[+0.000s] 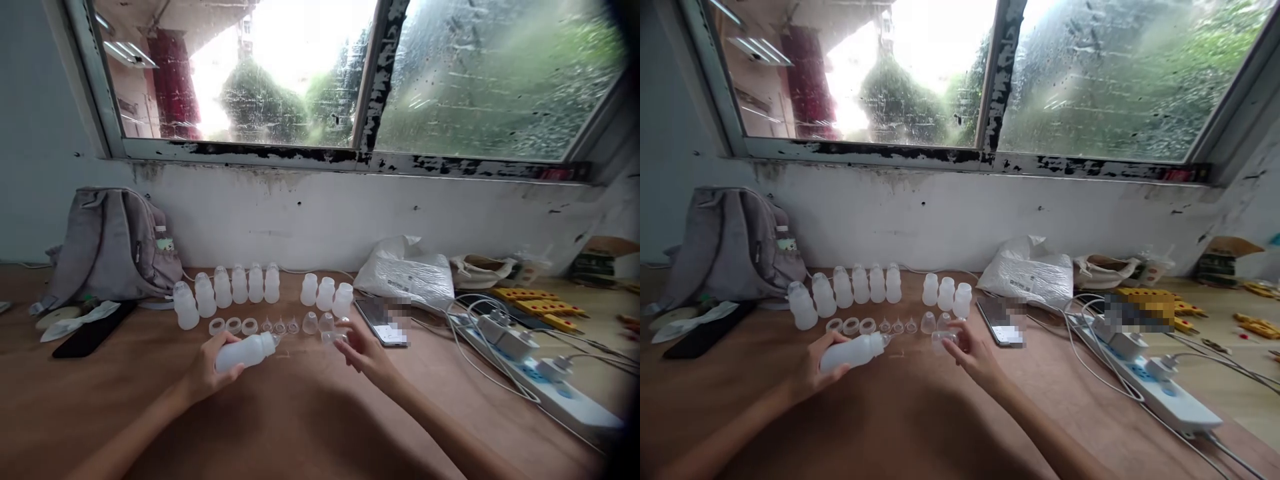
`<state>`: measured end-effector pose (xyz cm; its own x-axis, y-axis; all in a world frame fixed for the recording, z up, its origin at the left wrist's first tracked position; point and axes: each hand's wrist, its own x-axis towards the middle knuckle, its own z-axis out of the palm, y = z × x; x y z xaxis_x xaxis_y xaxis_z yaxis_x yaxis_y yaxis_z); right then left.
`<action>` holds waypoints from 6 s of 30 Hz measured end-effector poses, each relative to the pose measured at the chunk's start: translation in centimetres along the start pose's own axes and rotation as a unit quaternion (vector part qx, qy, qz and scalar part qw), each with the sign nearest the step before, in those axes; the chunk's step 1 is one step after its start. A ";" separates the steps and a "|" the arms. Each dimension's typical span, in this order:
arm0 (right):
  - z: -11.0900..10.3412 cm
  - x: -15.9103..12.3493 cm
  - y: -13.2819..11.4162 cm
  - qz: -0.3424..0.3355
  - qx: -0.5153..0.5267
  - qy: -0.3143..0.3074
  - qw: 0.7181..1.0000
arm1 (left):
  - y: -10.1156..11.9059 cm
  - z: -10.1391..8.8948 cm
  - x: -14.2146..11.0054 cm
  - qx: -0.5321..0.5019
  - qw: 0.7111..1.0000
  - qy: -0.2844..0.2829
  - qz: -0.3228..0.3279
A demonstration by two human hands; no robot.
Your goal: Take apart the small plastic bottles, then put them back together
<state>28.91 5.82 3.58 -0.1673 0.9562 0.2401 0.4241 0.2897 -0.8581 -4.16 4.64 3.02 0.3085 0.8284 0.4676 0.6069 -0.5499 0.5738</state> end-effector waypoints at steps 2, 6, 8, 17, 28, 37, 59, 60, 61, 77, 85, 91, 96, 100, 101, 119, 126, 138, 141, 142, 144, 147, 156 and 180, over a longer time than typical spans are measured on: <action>0.0 0.8 -0.5 -0.030 -0.124 0.027 0.991 | 1.0 0.8 0.2 -0.002 1.000 -0.010 0.002; -0.5 2.1 0.4 0.010 -0.353 0.031 0.935 | 2.5 2.9 0.5 -0.011 1.000 0.009 -0.013; -1.0 2.2 1.2 0.034 -0.386 0.031 0.921 | 2.5 3.7 0.4 -0.013 0.999 0.026 -0.031; -1.4 1.2 3.6 0.051 -0.371 0.039 0.926 | 1.7 4.6 -1.0 0.009 0.996 0.082 -0.043; 2.0 -0.5 -0.5 -0.064 -0.122 0.084 0.987 | 1.9 5.0 -2.1 0.097 0.984 0.048 0.141; 7.8 -3.4 -2.8 0.109 0.271 -0.088 0.952 | 2.3 5.5 -2.4 0.086 0.981 0.037 0.169; 8.5 -3.8 -2.0 0.180 0.348 -0.028 0.920 | 6.0 4.9 -1.8 -0.193 0.978 -0.048 -0.062; 8.4 -3.8 -1.9 0.184 0.347 -0.030 0.919 | 6.1 4.9 -1.8 -0.199 0.977 -0.045 -0.069; 8.4 -3.7 -2.0 0.189 0.345 -0.033 0.919 | 6.2 5.0 -1.8 -0.206 0.975 -0.039 -0.076; 5.4 -2.5 -3.4 0.043 0.275 -0.055 0.959 | 4.0 5.4 -1.2 -0.511 0.797 -0.106 -0.305; 6.0 -2.5 -3.0 0.130 0.229 -0.114 0.958 | 4.6 5.8 -1.6 -0.420 0.863 -0.140 -0.244; 5.8 -2.6 -2.9 0.179 0.195 -0.186 0.946 | 5.2 6.0 -1.8 -0.392 0.882 -0.132 -0.225; 5.3 -2.8 -3.1 0.149 0.241 -0.220 0.934 | 4.7 6.0 -1.9 -0.397 0.882 -0.137 -0.216; 4.8 -2.9 -3.6 0.042 0.284 -0.184 0.940 | 4.6 5.8 -2.0 -0.432 0.861 -0.141 -0.230; 4.8 -2.9 -3.7 0.033 0.285 -0.171 0.942 | 4.6 5.8 -2.0 -0.437 0.858 -0.140 -0.230; 5.4 -2.1 -1.3 0.060 0.187 -0.141 0.970 | 4.2 5.9 -1.8 -0.404 0.875 -0.148 -0.222; 4.8 -1.8 -1.6 0.075 0.246 -0.145 0.955 | 4.2 5.4 -1.5 -0.417 0.869 -0.150 -0.221; 4.5 -1.7 -1.0 0.094 0.219 -0.140 0.961 | 4.0 5.5 -1.7 -0.400 0.876 -0.154 -0.223; 4.5 -1.6 -1.1 0.084 0.212 -0.132 0.965 | 3.9 5.5 -1.7 -0.402 0.874 -0.157 -0.225; 4.4 -1.6 -1.1 0.078 0.207 -0.132 0.966 | 3.9 5.5 -1.7 -0.404 0.872 -0.158 -0.226; 4.2 -1.5 -1.2 0.061 0.193 -0.133 0.970 | 3.8 5.5 -1.7 -0.413 0.866 -0.163 -0.230; 3.7 -1.1 -1.0 0.035 0.176 -0.122 0.976 | 3.7 5.4 -1.6 -0.437 0.848 -0.174 -0.245; 4.1 -0.7 1.2 -0.079 -0.068 -0.007 0.995 | 2.6 5.4 -0.9 -0.545 0.794 0.036 -0.267; 6.6 1.4 -4.3 -0.221 -0.142 -0.015 0.965 | 3.1 6.3 -1.9 -0.338 0.933 0.030 -0.122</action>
<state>20.98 5.64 4.65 -0.4116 0.7357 0.5378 0.5316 0.6732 -0.5140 1.72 2.06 -0.29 0.1681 0.9413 0.2928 0.0480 -0.3045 0.9513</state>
